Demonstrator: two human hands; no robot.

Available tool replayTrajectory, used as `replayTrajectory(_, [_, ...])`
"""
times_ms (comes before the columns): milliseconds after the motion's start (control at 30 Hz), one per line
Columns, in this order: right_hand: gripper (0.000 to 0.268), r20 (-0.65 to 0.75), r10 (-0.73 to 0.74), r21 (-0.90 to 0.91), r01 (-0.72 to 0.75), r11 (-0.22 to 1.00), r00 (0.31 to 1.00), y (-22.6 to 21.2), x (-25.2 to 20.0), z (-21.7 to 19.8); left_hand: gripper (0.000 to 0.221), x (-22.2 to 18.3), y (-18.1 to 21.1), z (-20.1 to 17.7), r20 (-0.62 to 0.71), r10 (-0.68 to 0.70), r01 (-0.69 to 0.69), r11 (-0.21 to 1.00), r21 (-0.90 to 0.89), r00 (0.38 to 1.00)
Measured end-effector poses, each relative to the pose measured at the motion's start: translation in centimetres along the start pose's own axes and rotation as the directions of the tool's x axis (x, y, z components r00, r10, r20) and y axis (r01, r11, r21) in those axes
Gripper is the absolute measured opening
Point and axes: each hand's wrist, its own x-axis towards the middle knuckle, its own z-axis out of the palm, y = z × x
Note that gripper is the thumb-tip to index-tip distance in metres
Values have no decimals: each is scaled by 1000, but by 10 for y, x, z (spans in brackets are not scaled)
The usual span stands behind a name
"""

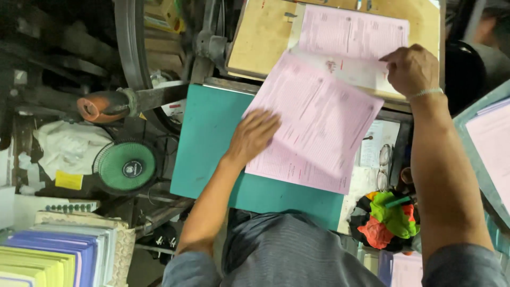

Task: Manually sort and stack printed pink forms from a printing machine.

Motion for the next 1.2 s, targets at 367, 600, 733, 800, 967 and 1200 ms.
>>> replayTrajectory(367, [48, -50, -180, 169, 186, 968, 982, -55, -6, -51, 82, -65, 94, -41, 62, -532, 535, 842, -62, 845])
replayTrajectory(600, [49, -338, 242, -42, -271, 962, 910, -88, -146, -164, 99, -91, 89, -9, 170, -488, 503, 862, -62, 856])
replayTrajectory(733, [78, -317, 406, -299, -496, 815, 857, -69, -235, -163, 100, -65, 94, -26, 197, -529, 542, 840, -17, 826])
replayTrajectory(800, [76, -260, 472, -227, -529, 818, 842, -63, -271, -151, 104, -43, 96, -38, 207, -537, 549, 835, -3, 818])
replayTrajectory(967, [25, -299, 586, 167, -563, 809, 753, -86, -272, -164, 73, 17, 109, -42, 115, -412, 424, 897, -127, 904])
replayTrajectory(1200, [13, -305, 397, 135, -374, 918, 866, -135, -251, -178, 41, 139, 208, -2, -195, 294, -346, 870, -351, 936])
